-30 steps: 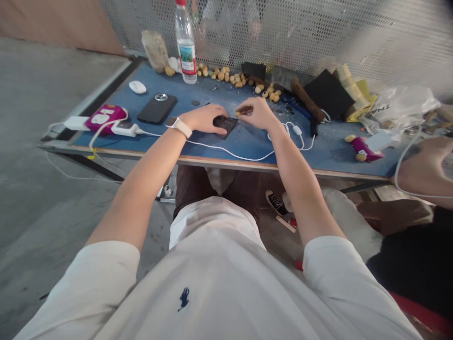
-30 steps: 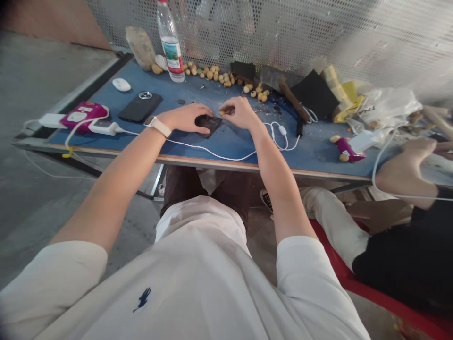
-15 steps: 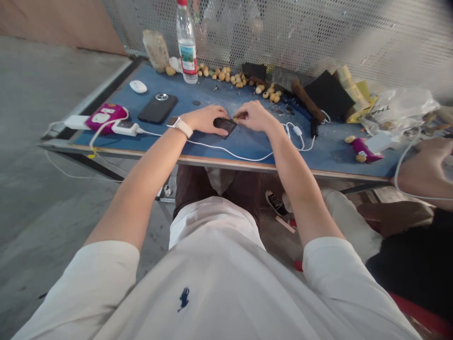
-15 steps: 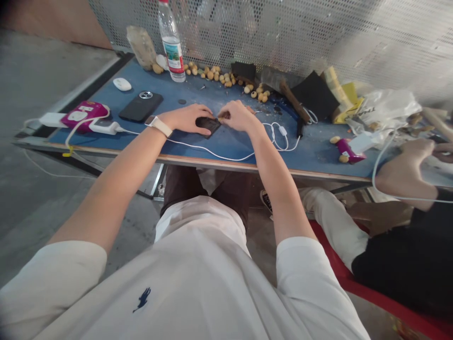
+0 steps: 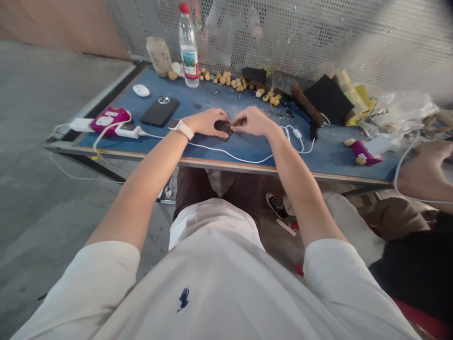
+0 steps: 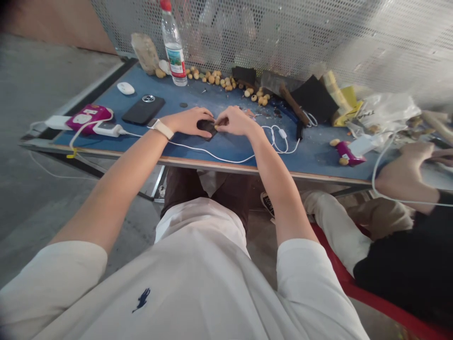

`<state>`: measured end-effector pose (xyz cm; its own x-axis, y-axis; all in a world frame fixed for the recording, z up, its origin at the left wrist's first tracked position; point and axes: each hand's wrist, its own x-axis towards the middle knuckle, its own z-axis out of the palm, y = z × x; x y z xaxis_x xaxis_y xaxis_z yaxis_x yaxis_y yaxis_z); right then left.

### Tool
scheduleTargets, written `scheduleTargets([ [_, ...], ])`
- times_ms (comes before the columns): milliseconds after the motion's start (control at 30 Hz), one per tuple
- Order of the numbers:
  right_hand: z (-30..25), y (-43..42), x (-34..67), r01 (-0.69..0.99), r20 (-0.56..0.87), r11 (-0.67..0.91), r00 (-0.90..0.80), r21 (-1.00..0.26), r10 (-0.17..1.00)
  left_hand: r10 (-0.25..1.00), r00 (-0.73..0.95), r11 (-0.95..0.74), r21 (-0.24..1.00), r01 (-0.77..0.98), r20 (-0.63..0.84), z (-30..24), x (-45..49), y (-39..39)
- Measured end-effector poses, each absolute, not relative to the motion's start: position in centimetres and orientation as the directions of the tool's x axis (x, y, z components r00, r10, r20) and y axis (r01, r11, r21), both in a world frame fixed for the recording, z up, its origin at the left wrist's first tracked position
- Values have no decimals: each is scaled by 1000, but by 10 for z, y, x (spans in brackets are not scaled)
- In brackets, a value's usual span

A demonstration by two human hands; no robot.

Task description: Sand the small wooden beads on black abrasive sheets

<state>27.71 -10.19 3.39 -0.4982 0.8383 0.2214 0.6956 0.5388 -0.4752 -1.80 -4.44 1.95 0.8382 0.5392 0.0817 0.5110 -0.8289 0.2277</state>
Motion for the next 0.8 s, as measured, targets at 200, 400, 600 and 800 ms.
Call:
scheduleTargets([
  [200, 37, -105, 272, 710, 227, 554, -509, -436, 830, 549, 832, -821, 242, 517, 85, 19, -18, -44],
  [400, 41, -108, 271, 710, 229, 529, -481, -464, 847, 548, 834, -817, 255, 517, 64, 19, -17, -44],
  [600, 37, -110, 271, 701, 228, 527, -481, -480, 847, 550, 833, -819, 238, 521, 68, 22, -17, -47],
  [800, 30, -103, 274, 703, 259, 540, -475, -463, 841, 544, 837, -824, 222, 521, 57, 21, -18, -45],
])
